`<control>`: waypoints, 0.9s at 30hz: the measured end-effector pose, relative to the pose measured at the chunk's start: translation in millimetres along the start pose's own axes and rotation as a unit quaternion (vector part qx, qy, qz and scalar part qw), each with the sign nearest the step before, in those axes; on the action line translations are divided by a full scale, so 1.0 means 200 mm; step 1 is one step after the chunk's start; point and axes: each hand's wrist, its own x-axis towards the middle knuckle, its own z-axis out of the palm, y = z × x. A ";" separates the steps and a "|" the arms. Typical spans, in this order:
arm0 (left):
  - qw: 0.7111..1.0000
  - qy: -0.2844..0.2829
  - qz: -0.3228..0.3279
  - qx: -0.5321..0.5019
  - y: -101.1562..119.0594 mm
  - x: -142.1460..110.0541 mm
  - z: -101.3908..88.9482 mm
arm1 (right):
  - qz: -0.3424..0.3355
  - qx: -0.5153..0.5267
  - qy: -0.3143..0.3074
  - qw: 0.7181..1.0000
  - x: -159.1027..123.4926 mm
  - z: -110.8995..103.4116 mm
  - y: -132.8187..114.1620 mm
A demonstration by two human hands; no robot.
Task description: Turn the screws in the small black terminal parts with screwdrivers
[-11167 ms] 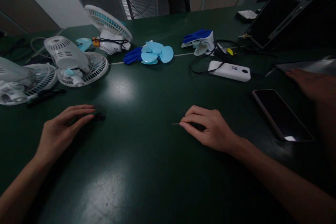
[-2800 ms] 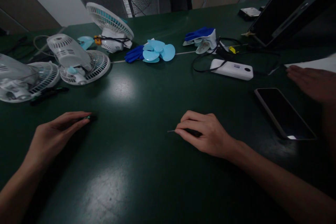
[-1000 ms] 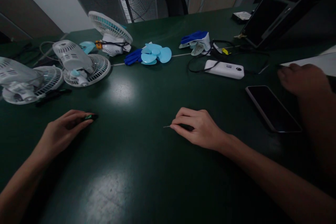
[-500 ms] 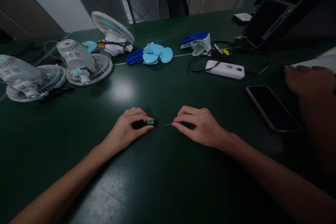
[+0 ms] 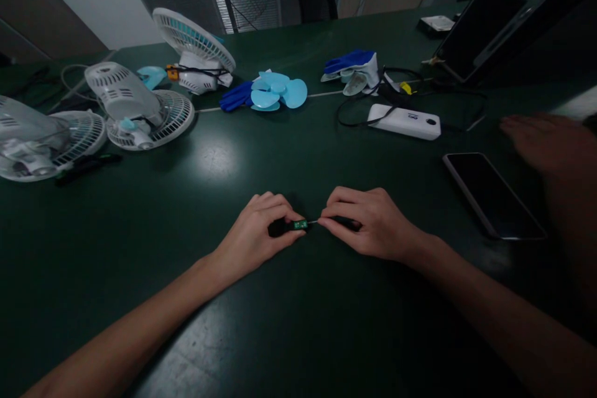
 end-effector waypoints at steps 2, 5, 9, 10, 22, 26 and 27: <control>1.000 0.000 -0.001 0.000 0.00 0.00 0.00 | 0.002 -0.002 0.001 1.000 0.00 0.01 0.00; 1.000 0.003 -0.003 0.000 0.00 0.01 0.01 | 0.001 0.004 0.000 1.000 0.00 0.01 -0.01; 1.000 -0.001 -0.006 0.001 0.01 0.01 0.00 | 0.015 0.126 0.073 0.989 0.03 0.00 -0.08; 1.000 -0.001 -0.007 0.001 0.01 0.01 0.00 | 0.021 0.157 0.098 0.983 0.04 0.00 -0.09; 1.000 -0.008 0.008 0.010 0.01 -0.01 -0.01 | 0.031 0.134 0.097 0.986 0.03 0.03 -0.02; 0.999 -0.028 0.019 0.016 -0.01 -0.07 -0.05 | 0.029 0.123 0.091 0.988 0.03 0.02 -0.03; 0.999 -0.034 0.015 0.018 -0.03 -0.10 -0.07 | 0.030 0.123 0.089 0.988 0.03 0.02 -0.03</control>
